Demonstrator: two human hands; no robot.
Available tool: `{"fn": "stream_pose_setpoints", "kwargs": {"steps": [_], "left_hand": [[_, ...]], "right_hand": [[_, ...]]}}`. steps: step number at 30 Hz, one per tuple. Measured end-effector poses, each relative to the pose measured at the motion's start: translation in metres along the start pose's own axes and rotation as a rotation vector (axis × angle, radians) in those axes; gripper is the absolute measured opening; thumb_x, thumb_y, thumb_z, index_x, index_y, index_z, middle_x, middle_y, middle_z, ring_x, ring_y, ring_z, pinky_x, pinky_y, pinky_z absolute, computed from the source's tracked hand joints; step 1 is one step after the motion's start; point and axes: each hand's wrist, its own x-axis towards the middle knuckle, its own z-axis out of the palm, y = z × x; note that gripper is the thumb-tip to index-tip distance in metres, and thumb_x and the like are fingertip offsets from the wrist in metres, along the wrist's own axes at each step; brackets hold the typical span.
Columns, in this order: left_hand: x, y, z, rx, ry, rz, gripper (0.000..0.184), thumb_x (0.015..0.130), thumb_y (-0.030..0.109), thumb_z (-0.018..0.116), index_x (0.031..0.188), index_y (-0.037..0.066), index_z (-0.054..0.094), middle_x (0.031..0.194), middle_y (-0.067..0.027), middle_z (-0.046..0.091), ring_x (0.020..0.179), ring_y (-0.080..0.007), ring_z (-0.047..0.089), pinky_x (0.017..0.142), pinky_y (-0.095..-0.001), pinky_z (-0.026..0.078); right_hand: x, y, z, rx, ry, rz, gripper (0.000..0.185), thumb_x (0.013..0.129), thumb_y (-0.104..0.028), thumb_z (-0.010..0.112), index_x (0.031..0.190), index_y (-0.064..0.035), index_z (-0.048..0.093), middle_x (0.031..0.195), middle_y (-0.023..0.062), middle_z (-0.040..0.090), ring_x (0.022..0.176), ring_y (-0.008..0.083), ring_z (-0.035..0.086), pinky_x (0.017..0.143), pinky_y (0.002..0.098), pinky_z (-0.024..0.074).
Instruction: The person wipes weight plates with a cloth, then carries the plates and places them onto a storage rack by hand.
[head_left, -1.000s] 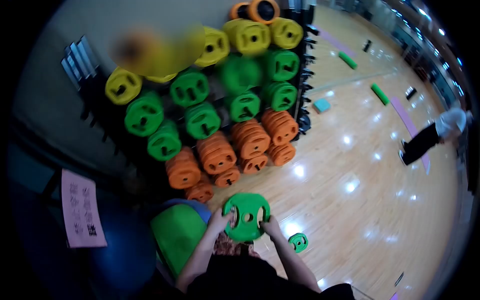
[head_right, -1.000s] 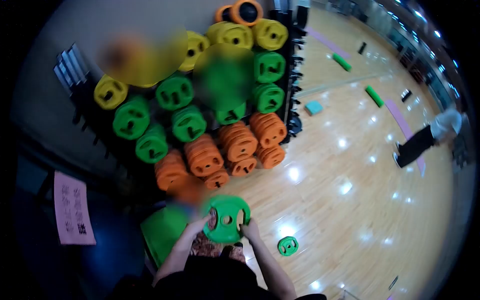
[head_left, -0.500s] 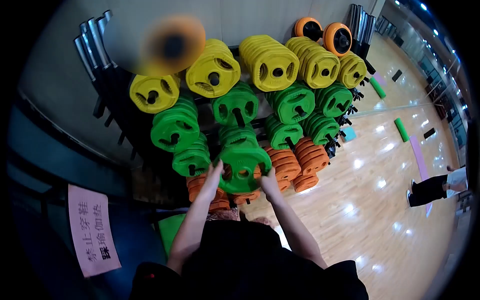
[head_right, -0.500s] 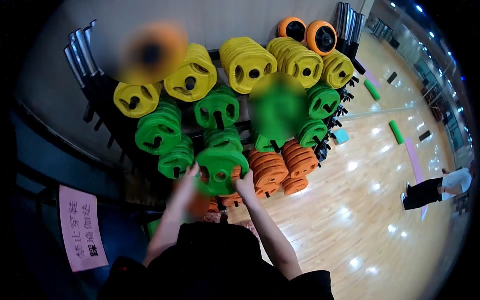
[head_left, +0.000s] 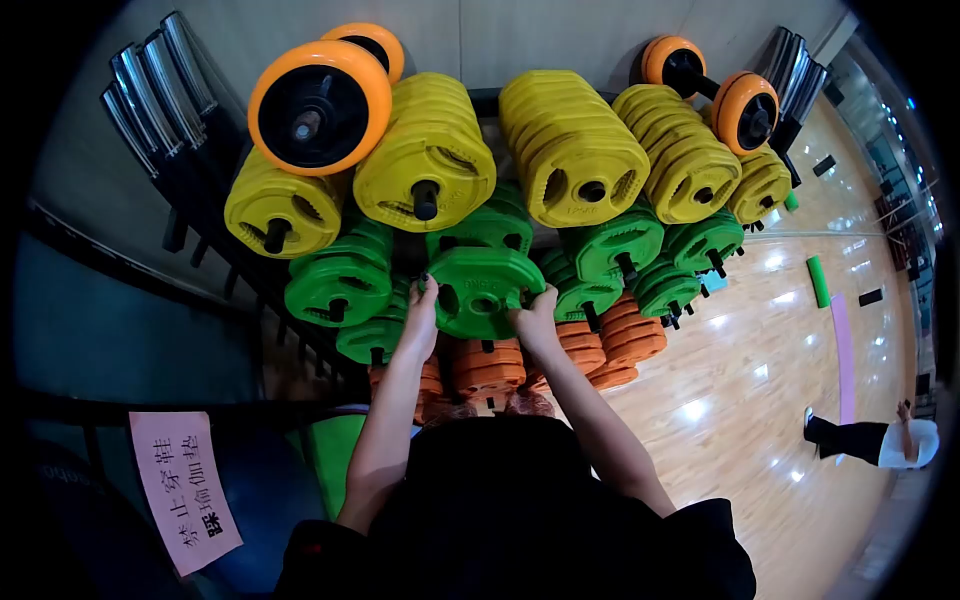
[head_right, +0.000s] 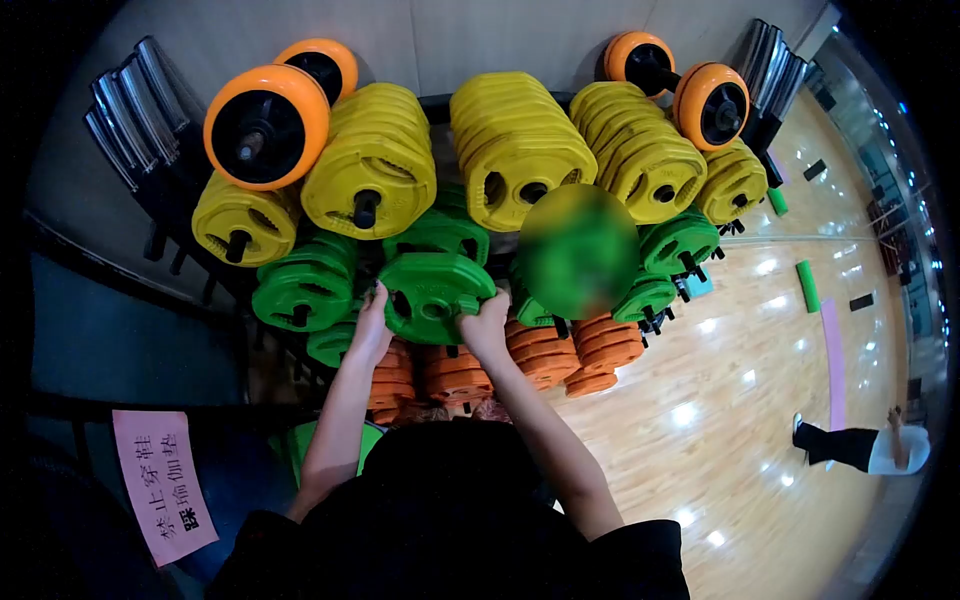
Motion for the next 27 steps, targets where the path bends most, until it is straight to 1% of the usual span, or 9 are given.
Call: {"fn": "stream_pose_setpoints", "kwargs": {"steps": [5, 9, 11, 15, 19, 20, 21, 22, 27], "left_hand": [[-0.017, 0.007, 0.021, 0.010, 0.141, -0.052, 0.081, 0.083, 0.052, 0.041, 0.135, 0.016, -0.009, 0.141, -0.0098, -0.003, 0.130, -0.0255, -0.005, 0.102, -0.0480, 0.004], [-0.012, -0.010, 0.018, 0.007, 0.081, 0.002, 0.081, 0.083, 0.053, 0.039, 0.134, 0.017, -0.012, 0.141, -0.0109, -0.006, 0.130, -0.0282, -0.008, 0.102, -0.0494, -0.001], [-0.010, -0.013, 0.022, -0.006, 0.116, 0.008, 0.083, 0.082, 0.055, 0.039, 0.134, 0.017, -0.013, 0.141, -0.0109, -0.007, 0.129, -0.0291, -0.008, 0.102, -0.0497, -0.001], [0.021, -0.023, 0.014, 0.050, 0.171, 0.061, 0.084, 0.081, 0.057, 0.039, 0.135, 0.016, -0.010, 0.141, -0.0105, -0.006, 0.130, -0.0291, -0.006, 0.102, -0.0496, 0.001], [0.022, -0.013, 0.026, 0.025, 0.216, 0.087, 0.092, 0.076, 0.063, 0.042, 0.134, 0.015, -0.011, 0.140, -0.0103, -0.003, 0.130, -0.0280, -0.004, 0.102, -0.0463, 0.003], [0.020, -0.016, 0.019, -0.109, -0.018, -0.050, 0.094, 0.074, 0.064, 0.042, 0.134, 0.016, -0.013, 0.140, -0.0113, -0.003, 0.130, -0.0277, -0.003, 0.102, -0.0467, 0.003], [0.020, -0.017, 0.015, -0.239, -0.252, -0.187, 0.097, 0.073, 0.066, 0.043, 0.133, 0.016, -0.014, 0.140, -0.0124, -0.004, 0.130, -0.0274, -0.003, 0.102, -0.0471, 0.002], [0.003, 0.000, 0.035, -0.266, -0.133, -0.310, 0.098, 0.071, 0.067, 0.043, 0.134, 0.014, -0.012, 0.140, -0.0147, -0.002, 0.130, -0.0275, 0.000, 0.102, -0.0493, 0.003], [0.025, -0.002, 0.043, -0.287, -0.186, -0.291, 0.099, 0.069, 0.072, 0.037, 0.135, 0.010, -0.005, 0.139, -0.0181, 0.003, 0.129, -0.0289, 0.005, 0.101, -0.0518, 0.003]], "right_hand": [[0.001, -0.005, -0.007, 0.050, -0.105, 0.014, 0.056, 0.062, 0.003, 0.054, 0.109, 0.0033, 0.025, 0.100, 0.0130, 0.040, 0.092, 0.0198, 0.044, 0.081, 0.0300, 0.0386], [0.015, 0.002, -0.013, 0.024, -0.164, 0.068, 0.058, 0.060, 0.006, 0.051, 0.111, 0.0057, 0.023, 0.102, 0.0144, 0.040, 0.095, 0.0213, 0.044, 0.082, 0.0301, 0.0393], [0.025, 0.012, -0.010, -0.030, -0.080, -0.007, 0.055, 0.062, -0.006, 0.063, 0.105, 0.0102, 0.033, 0.101, 0.0210, 0.042, 0.094, 0.0295, 0.046, 0.084, 0.0339, 0.0357], [0.057, 0.025, 0.009, -0.048, -0.059, -0.066, 0.062, 0.059, -0.007, 0.064, 0.109, 0.0104, 0.032, 0.104, 0.0226, 0.041, 0.095, 0.0320, 0.045, 0.084, 0.0348, 0.0356], [0.056, -0.013, -0.010, 0.539, -0.368, 0.606, 0.064, 0.065, -0.009, 0.064, 0.120, -0.0008, 0.032, 0.116, 0.0151, 0.041, 0.105, 0.0282, 0.043, 0.087, 0.0414, 0.0365], [0.053, -0.018, -0.015, 0.667, -0.434, 0.713, 0.058, 0.069, -0.010, 0.063, 0.120, -0.0042, 0.035, 0.117, 0.0129, 0.042, 0.105, 0.0267, 0.044, 0.087, 0.0427, 0.0371], [0.053, -0.015, -0.020, 0.820, -0.534, 0.752, 0.048, 0.074, -0.011, 0.060, 0.117, -0.0092, 0.040, 0.115, 0.0098, 0.045, 0.103, 0.0248, 0.046, 0.086, 0.0434, 0.0382], [0.051, -0.015, -0.021, 0.912, -0.592, 0.832, 0.052, 0.077, -0.023, 0.061, 0.121, -0.0098, 0.037, 0.118, 0.0073, 0.044, 0.107, 0.0245, 0.043, 0.090, 0.0443, 0.0339], [0.048, -0.014, -0.004, 0.898, -0.563, 0.761, 0.072, 0.073, -0.039, 0.066, 0.125, -0.0041, 0.030, 0.125, 0.0106, 0.037, 0.115, 0.0251, 0.035, 0.093, 0.0416, 0.0288]]}}
